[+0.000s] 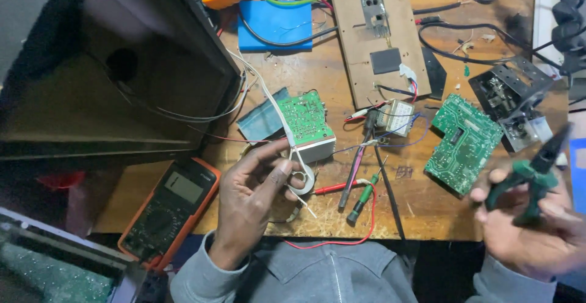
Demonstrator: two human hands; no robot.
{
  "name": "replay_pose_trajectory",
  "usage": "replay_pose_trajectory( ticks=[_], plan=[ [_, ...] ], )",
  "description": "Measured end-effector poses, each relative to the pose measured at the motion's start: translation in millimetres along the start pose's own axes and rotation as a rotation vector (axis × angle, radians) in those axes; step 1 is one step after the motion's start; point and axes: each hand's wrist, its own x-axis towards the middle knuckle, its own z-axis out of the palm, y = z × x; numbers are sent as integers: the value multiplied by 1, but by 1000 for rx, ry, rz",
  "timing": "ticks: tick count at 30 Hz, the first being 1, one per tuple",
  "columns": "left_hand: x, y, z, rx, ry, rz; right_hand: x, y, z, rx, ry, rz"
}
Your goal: Repairing electronics by stripping insulation from wires, twisting them together, and soldering the connections on a workbench.
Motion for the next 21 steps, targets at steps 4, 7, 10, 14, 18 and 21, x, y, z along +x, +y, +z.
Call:
replay_pose_trajectory(
  ticks=[4,7,10,14,18,21],
  plan=[
    [-1,5,5,64,-1,-7,-19,24,37,-344,-25,26],
    [-5,6,4,5,-10,-23,-12,26,99,-1066,-362,-159],
    [-7,5,1,-10,-48,8,-9,37,131,-1085,-594,-162],
    [-11,7,-2,9,-34,-49,-2,48,148,-1078,-665,-213],
    [-13,-6,-5,-34,-70,-62,9,50,160,-1056,-780,-267],
    [-11,-11,-7,-83,-106,-82,15,54,161,-1090,-839,-330]
  ],
)
